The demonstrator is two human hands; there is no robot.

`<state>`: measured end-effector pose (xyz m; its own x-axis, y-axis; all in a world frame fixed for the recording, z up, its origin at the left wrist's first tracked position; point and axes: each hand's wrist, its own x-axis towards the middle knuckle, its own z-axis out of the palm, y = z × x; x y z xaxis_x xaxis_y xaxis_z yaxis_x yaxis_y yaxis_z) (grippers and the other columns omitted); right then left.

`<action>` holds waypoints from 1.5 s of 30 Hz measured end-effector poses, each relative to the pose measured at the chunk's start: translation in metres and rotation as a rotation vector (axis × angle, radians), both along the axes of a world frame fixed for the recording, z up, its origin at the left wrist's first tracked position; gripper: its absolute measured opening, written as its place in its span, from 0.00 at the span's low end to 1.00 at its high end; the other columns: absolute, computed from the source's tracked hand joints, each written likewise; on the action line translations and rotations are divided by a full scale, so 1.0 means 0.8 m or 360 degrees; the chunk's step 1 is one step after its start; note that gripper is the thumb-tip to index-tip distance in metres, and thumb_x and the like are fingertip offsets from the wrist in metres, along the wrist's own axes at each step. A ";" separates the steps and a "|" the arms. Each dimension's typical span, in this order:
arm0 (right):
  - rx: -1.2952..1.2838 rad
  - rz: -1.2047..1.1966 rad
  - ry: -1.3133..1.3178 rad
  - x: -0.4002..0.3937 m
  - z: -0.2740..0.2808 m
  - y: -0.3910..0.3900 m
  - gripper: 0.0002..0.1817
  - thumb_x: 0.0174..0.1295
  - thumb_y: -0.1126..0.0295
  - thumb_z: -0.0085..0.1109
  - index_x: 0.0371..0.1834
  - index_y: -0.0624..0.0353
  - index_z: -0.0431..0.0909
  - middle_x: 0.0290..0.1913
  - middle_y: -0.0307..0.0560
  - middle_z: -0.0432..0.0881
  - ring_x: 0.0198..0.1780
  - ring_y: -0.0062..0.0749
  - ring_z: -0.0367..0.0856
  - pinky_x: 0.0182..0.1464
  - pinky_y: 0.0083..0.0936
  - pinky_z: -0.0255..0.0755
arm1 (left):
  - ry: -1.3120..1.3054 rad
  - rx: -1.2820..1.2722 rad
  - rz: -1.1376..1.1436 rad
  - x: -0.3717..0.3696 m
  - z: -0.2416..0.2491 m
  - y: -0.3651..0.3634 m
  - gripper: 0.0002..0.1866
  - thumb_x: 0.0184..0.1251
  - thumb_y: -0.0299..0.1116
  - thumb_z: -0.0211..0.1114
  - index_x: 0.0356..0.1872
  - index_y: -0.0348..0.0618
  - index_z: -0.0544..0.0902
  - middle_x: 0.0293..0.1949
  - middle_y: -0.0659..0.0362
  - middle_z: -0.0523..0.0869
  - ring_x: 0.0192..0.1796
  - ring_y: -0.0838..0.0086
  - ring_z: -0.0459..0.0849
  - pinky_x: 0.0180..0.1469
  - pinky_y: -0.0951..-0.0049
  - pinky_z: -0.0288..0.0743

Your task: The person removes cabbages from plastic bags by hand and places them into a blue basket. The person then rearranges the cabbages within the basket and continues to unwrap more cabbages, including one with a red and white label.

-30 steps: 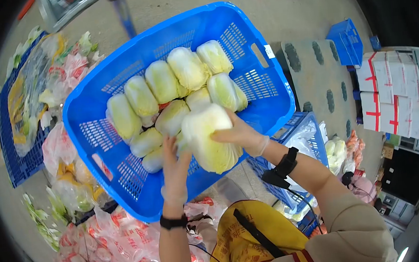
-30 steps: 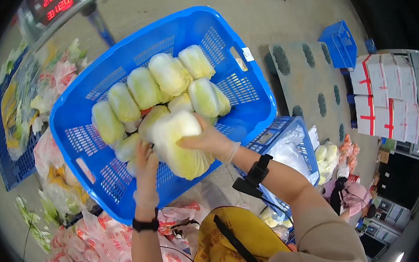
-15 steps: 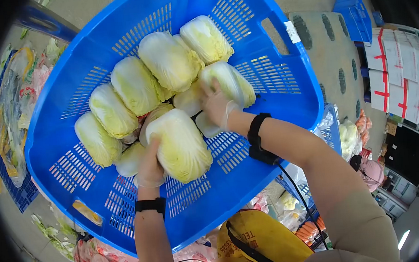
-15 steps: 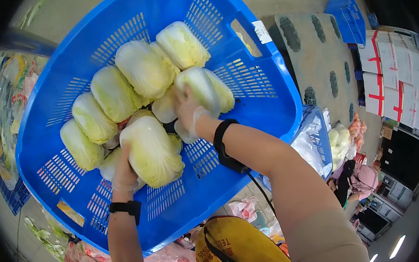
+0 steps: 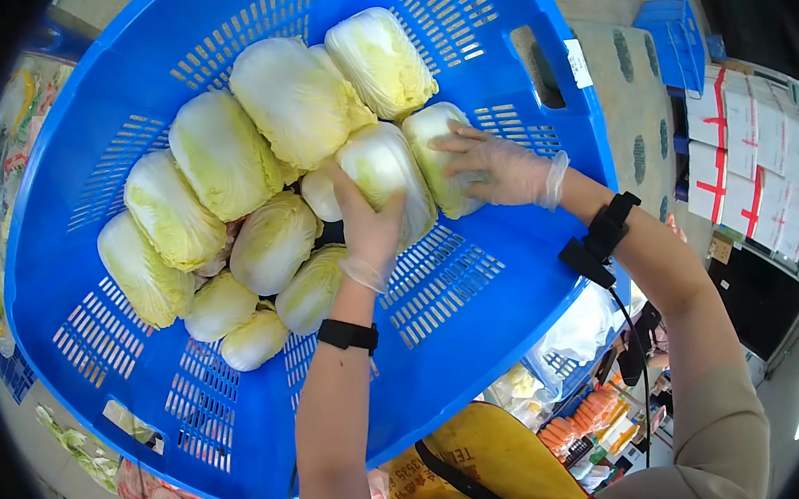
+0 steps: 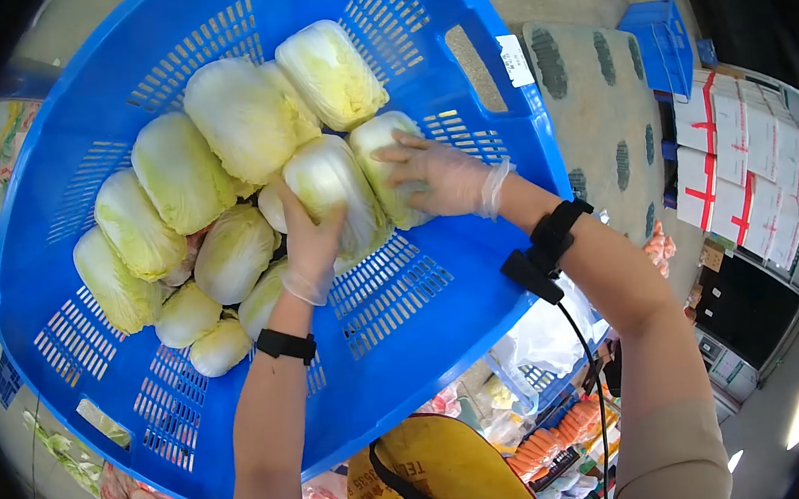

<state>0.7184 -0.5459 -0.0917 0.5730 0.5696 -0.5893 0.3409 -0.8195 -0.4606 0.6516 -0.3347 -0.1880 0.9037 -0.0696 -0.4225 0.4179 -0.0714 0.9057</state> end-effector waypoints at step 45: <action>0.0542 0.2114 0.0619 -0.919 0.136 0.758 0.23 0.57 0.58 0.57 0.53 0.58 0.75 0.45 0.53 0.81 0.51 0.50 0.77 0.56 0.40 0.68 | 0.1020 0.1646 0.1528 -1.162 0.202 0.449 0.26 0.51 0.26 0.60 0.56 0.44 0.74 0.53 0.50 0.77 0.57 0.55 0.73 0.60 0.55 0.66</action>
